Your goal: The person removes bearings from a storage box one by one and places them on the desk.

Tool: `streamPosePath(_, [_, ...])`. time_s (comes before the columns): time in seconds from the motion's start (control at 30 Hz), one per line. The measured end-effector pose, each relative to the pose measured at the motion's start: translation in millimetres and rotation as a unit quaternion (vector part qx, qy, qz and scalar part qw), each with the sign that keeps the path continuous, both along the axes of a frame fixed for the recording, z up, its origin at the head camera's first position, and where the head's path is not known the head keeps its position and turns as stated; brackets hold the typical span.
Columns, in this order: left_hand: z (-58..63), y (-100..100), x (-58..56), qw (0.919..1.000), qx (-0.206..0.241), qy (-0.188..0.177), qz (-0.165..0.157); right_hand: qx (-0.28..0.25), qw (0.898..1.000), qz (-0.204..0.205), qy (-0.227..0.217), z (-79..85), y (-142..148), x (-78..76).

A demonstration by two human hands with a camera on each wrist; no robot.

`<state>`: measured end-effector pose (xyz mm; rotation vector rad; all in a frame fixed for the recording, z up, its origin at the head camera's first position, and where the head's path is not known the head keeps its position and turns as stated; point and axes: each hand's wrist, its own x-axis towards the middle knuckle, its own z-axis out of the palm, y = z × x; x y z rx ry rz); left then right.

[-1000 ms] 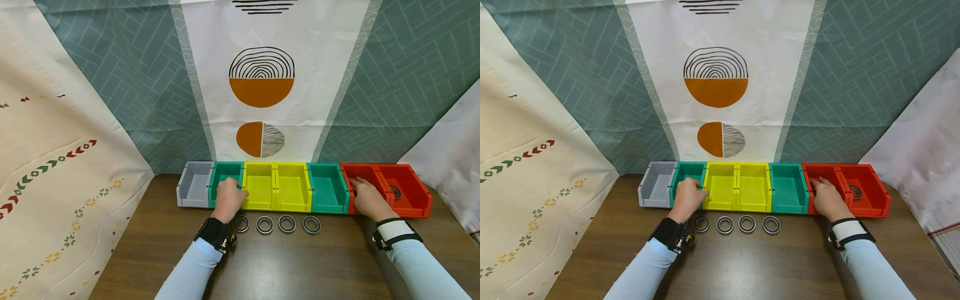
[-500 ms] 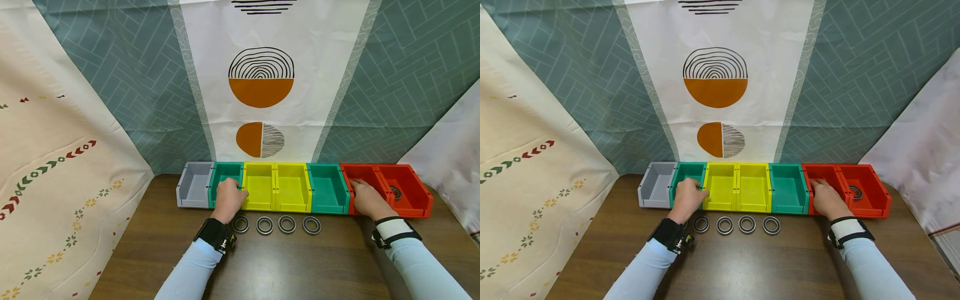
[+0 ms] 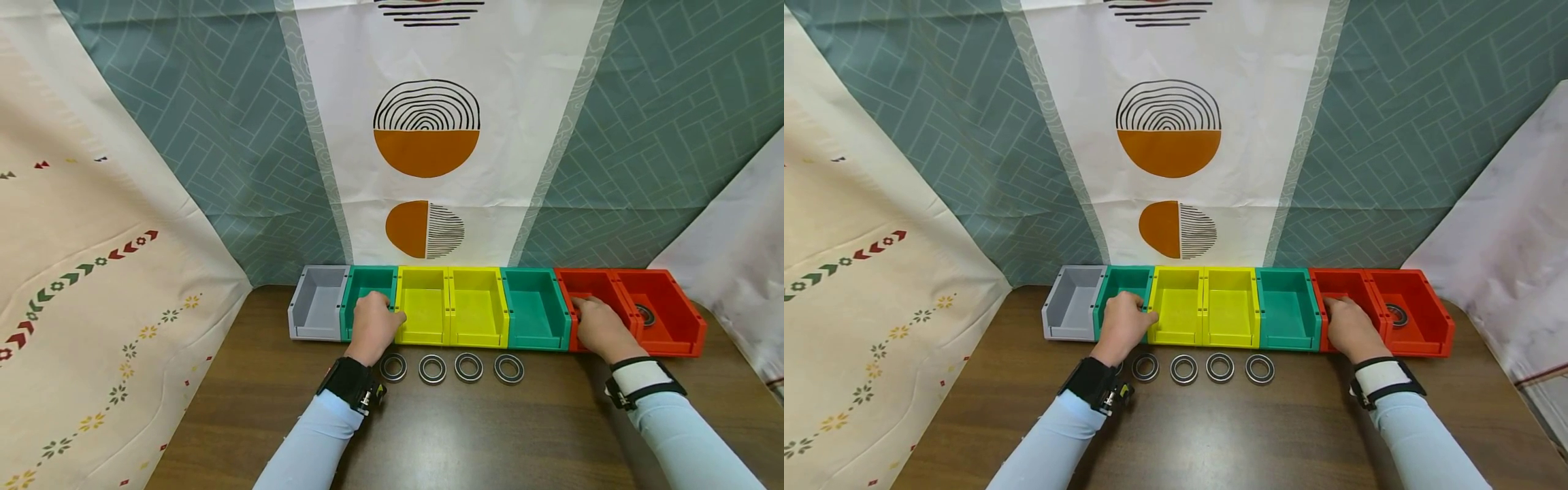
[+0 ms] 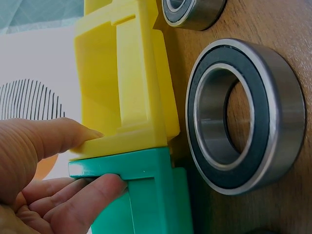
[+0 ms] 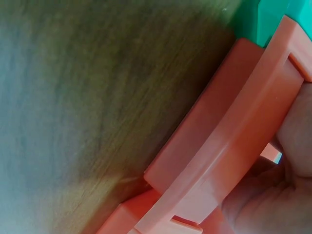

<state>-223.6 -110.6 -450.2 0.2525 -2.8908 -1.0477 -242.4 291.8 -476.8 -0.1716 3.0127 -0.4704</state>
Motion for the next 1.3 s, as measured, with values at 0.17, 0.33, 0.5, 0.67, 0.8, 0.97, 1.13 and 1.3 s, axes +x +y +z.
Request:
streamPosePath(0.17, [-0.2, 0, 0.1, 1.0000, -0.002, 0.001, 0.000, 0.008, 1.000, 0.011, 0.017, 0.0, 0, 2.0])
streamPosePath(0.33, [0.3, 1, 0.7, 1.0000, -0.002, -0.001, 0.000, 0.032, 0.999, 0.021, 0.032, 0.3, -1, 3.3])
streamPosePath(0.5, [-0.1, 1, 0.8, 1.0000, 0.001, -0.002, 0.000, 0.041, 0.998, 0.017, 0.037, 0.6, -1, 5.5])
streamPosePath(0.67, [-1.1, 1, 1.1, 1.0000, 0.002, -0.005, 0.000, 0.028, 0.999, 0.011, 0.029, 1.0, 1, 7.5])
streamPosePath(0.8, [-1.1, 1, 1.2, 1.0000, 0.002, -0.006, 0.000, 0.018, 0.999, 0.009, 0.025, 3.4, 1, 9.2])
streamPosePath(0.97, [0.6, 0, 1.1, 1.0000, 0.003, 0.000, -0.002, 0.014, 0.998, 0.012, 0.065, 7.3, 2, 12.1])
streamPosePath(1.13, [2.4, 0, 2.4, 1.0000, 0.005, 0.003, -0.005, -0.008, 0.992, 0.004, 0.127, 10.8, 4, 14.0])
streamPosePath(1.3, [2.6, 0, 2.2, 1.0000, 0.005, 0.005, -0.004, -0.042, 0.985, -0.018, 0.167, 19.3, 5, 15.5])
